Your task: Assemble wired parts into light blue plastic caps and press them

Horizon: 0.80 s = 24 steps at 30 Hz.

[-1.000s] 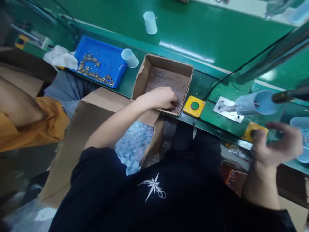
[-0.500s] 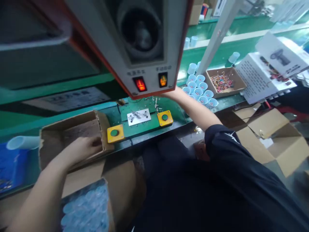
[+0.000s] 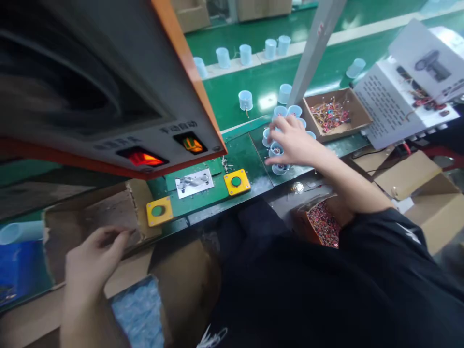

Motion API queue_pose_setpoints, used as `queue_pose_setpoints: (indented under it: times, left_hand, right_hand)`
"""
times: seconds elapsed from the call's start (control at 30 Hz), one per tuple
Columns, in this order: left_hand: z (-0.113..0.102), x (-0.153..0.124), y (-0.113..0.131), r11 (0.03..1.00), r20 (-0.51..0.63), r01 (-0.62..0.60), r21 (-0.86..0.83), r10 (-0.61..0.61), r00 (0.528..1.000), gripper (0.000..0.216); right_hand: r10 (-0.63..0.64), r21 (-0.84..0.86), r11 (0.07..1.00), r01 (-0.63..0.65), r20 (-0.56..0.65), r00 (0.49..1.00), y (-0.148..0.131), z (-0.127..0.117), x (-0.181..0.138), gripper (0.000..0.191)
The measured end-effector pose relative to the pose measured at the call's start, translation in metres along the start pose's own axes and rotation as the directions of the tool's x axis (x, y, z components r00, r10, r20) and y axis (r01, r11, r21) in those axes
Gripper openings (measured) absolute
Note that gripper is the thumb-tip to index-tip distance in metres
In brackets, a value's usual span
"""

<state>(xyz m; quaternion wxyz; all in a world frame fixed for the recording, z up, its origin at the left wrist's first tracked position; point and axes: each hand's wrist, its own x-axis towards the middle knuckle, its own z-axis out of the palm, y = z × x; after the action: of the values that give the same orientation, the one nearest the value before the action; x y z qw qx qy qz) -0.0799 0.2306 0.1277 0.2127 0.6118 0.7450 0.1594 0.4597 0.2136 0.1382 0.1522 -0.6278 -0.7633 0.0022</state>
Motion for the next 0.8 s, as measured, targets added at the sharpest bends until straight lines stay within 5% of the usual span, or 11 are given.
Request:
queue_pose_setpoints:
  times: [0.1, 0.2, 0.33, 0.47, 0.6, 0.8]
  left_hand:
    - [0.012, -0.008, -0.014, 0.996, -0.161, -0.028, -0.084, 0.014, 0.987, 0.014]
    - [0.022, -0.007, -0.016, 0.994, -0.242, -0.100, -0.046, 0.086, 0.966, 0.019]
    - [0.026, 0.001, -0.012, 0.987, -0.251, -0.159, -0.030, 0.147, 0.957, 0.022]
    - [0.027, 0.005, -0.014, 0.986, -0.269, -0.148, -0.081, 0.122, 0.955, 0.014]
    - [0.026, 0.003, -0.017, 0.982, -0.305, -0.143, -0.124, 0.100, 0.947, 0.009]
    - [0.027, 0.002, -0.018, 0.973, -0.305, -0.174, -0.152, 0.121, 0.945, 0.007]
  right_hand:
    - [-0.007, -0.102, 0.995, 0.015, 0.082, 0.997, -0.009, 0.009, -0.067, 0.016]
    - [0.017, 0.096, 0.995, -0.006, -0.112, 0.994, -0.038, 0.030, -0.088, 0.007]
    - [0.098, 0.578, 0.799, 0.168, -0.401, 0.911, -0.107, 0.070, -0.040, 0.026]
    - [0.068, 0.703, 0.649, 0.291, -0.435, 0.898, -0.180, 0.098, 0.016, 0.069]
    - [0.022, 0.609, 0.739, 0.288, -0.449, 0.893, -0.210, 0.107, 0.044, 0.066]
    - [-0.004, 0.473, 0.856, 0.209, -0.397, 0.918, -0.211, 0.109, 0.054, 0.059]
